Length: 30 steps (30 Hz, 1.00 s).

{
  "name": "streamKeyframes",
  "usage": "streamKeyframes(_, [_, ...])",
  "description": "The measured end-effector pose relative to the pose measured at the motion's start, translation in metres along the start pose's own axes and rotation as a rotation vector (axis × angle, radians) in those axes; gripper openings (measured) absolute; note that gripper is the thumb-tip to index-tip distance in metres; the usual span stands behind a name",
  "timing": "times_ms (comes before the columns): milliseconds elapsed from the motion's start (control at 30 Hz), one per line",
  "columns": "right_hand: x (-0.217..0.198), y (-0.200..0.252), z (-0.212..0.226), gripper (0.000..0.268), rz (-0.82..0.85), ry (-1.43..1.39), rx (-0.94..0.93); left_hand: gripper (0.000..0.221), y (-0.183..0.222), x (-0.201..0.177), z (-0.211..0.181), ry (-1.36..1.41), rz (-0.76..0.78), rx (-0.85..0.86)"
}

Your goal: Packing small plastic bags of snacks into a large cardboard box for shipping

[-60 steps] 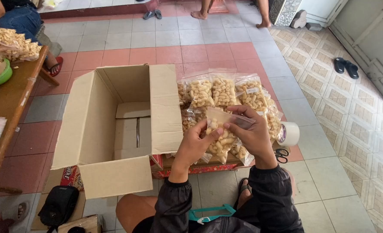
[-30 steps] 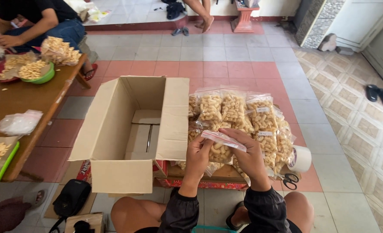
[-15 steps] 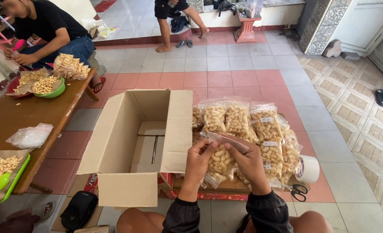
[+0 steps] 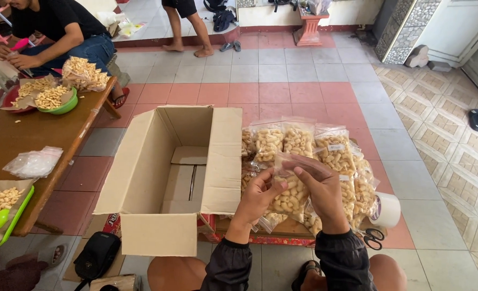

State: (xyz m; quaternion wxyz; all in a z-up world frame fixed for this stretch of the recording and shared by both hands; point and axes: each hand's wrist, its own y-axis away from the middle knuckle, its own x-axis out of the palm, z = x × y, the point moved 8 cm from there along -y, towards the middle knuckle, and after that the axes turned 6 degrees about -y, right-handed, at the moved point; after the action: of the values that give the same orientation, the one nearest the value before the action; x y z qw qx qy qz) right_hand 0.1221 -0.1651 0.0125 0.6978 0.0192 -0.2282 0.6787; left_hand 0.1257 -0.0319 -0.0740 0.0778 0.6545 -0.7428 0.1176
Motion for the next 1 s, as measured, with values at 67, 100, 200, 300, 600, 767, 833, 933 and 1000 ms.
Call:
streamKeyframes(67, [0.0,-0.003,0.0,0.021,0.013,0.051,-0.024,0.03,0.004,0.003,-0.017,-0.009,-0.017,0.003])
streamKeyframes(100, [0.0,-0.003,0.001,0.019,0.024,0.107,-0.048,0.03,0.008,0.004,-0.024,-0.014,-0.031,0.005])
streamKeyframes(200, [-0.007,-0.004,-0.01,0.015,0.061,0.232,-0.088,0.027,0.015,0.003,-0.031,0.041,-0.079,0.004])
streamKeyframes(300, [0.014,0.007,0.004,0.014,0.203,0.351,-0.195,0.018,0.011,-0.013,-0.012,0.138,-0.145,-0.008])
streamKeyframes(600, [0.058,0.04,0.036,0.023,0.408,0.744,-0.617,0.015,0.01,-0.028,-0.032,0.204,-0.305,-0.001])
streamKeyframes(767, [0.055,0.063,-0.007,0.082,0.577,1.198,-0.637,0.015,0.001,-0.033,-0.018,0.129,-0.346,-0.183])
streamKeyframes(833, [0.053,0.064,-0.023,0.095,0.595,1.361,-0.622,0.014,-0.002,-0.031,-0.013,0.166,-0.352,-0.2])
streamKeyframes(933, [0.045,0.058,-0.036,0.094,0.528,1.337,-0.591,0.019,-0.009,-0.022,-0.012,0.311,-0.276,-0.171])
streamKeyframes(1000, [0.035,0.052,-0.037,0.07,0.42,1.17,-0.537,0.02,-0.012,-0.02,-0.008,0.459,-0.269,-0.207])
